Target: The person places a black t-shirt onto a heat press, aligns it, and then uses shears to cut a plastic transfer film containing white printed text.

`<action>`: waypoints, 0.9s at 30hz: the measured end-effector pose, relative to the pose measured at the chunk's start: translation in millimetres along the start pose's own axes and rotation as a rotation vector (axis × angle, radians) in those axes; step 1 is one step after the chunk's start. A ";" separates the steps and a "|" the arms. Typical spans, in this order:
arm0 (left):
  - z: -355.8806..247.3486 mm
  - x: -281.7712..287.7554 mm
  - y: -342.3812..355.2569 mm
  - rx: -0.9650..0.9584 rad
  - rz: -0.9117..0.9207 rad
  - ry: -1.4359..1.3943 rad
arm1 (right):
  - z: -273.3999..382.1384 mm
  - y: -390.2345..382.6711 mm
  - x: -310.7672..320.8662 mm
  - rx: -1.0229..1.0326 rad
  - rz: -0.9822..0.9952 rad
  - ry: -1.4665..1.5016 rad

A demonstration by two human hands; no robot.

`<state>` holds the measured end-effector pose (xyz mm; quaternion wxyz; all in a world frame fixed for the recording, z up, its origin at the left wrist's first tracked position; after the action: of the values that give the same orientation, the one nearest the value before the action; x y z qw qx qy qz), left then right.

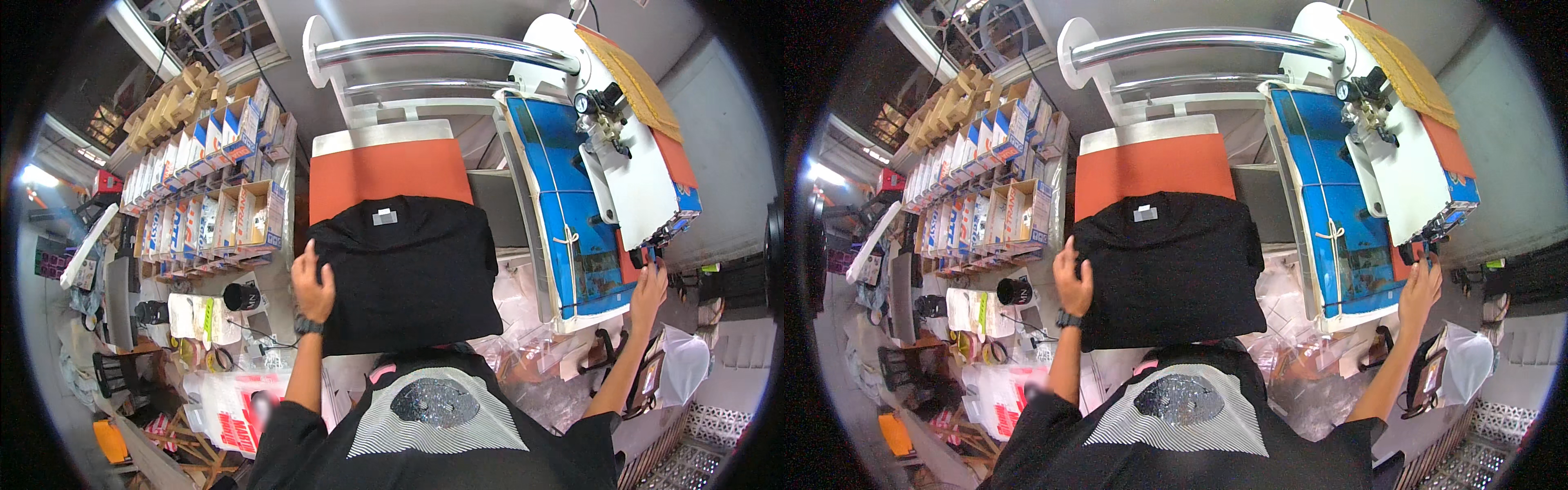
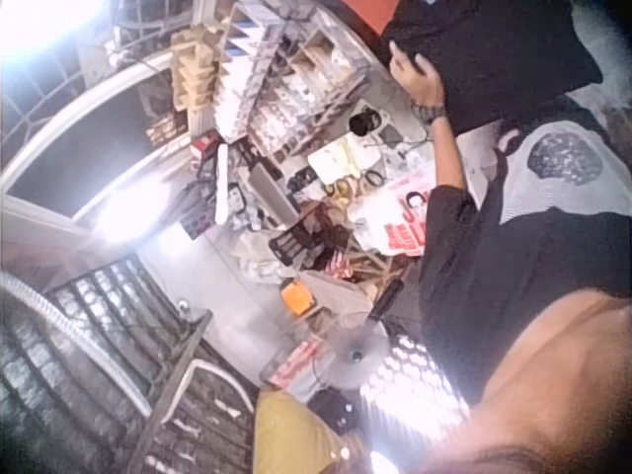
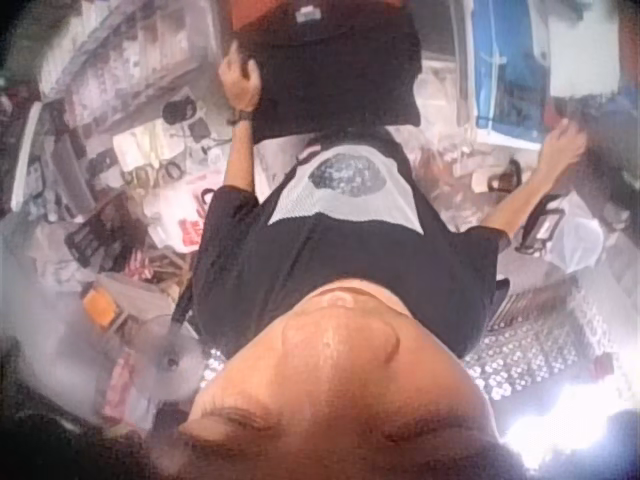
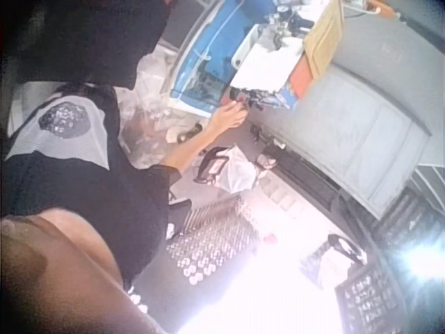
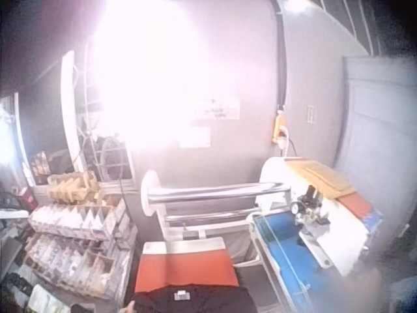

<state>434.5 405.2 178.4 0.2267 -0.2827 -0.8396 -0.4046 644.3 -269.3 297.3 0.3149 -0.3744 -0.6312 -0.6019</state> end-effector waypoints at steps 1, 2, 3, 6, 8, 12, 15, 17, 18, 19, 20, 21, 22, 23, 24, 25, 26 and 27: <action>23.3 17.4 -17.8 0.093 0.028 0.018 | 11.5 6.0 7.2 0.070 0.047 0.004; 26.8 38.3 -31.4 0.074 0.007 0.050 | 18.4 7.9 10.0 0.138 0.091 -0.002; 35.5 51.4 -50.2 0.131 0.056 0.109 | 13.9 7.1 12.8 0.234 -0.021 0.041; 58.4 90.4 -125.4 0.254 0.047 0.136 | 7.5 19.6 -6.3 0.337 0.136 0.196; 69.3 110.0 -183.2 0.364 -0.014 0.129 | 20.9 25.1 -9.8 0.328 0.193 0.317; 70.8 118.5 -262.6 0.573 -0.069 0.078 | 26.1 22.7 -0.1 0.331 0.029 0.395; 74.8 118.2 -288.9 0.634 -0.044 0.021 | 36.6 21.1 10.1 0.284 0.100 0.329; 76.7 115.8 -287.9 0.640 -0.003 0.017 | 51.1 12.2 26.2 0.306 0.074 0.314; 81.9 119.0 -283.3 0.639 0.013 0.030 | 70.7 4.2 31.8 0.314 0.081 0.342; 84.1 121.0 -273.2 0.603 -0.030 -0.003 | 92.6 -4.3 39.3 0.323 0.088 0.368; 85.4 114.5 -255.5 0.569 -0.081 -0.039 | 112.8 -5.5 43.7 0.338 0.089 0.397; 86.7 114.3 -237.8 0.536 -0.137 -0.063 | 123.8 -13.3 50.4 0.355 0.063 0.409; 95.6 111.9 -217.7 0.452 -0.180 -0.062 | 144.3 -25.0 59.0 0.384 0.034 0.450; 84.7 112.4 -180.6 0.397 -0.191 -0.024 | 159.6 -37.0 71.8 0.408 0.004 0.478; 105.5 98.9 -162.8 0.593 -0.155 -0.089 | 171.5 -44.6 83.6 0.442 -0.030 0.488; 96.6 98.5 -125.2 0.407 -0.316 -0.087 | 176.0 -49.2 74.1 0.445 0.077 0.454; 130.1 77.4 -107.5 0.713 -0.306 -0.339 | 186.6 -53.6 80.3 0.469 -0.007 0.446; 152.5 51.4 -100.6 1.016 -0.282 -0.600 | 197.3 -62.8 90.0 0.492 -0.090 0.431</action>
<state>307.2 491.7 67.4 0.0310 -0.1269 -0.9844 0.1178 554.4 -64.1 325.5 0.4951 -0.1229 -0.6927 -0.5099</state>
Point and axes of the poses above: each hand's wrist, its own y-axis towards the middle knuckle, its own x-axis out of the back of the hand, z = x × y, the point moved 9 cm from there along y, towards the middle knuckle, and after that the axes turned 8 degrees about -z, right-handed, at the moved point
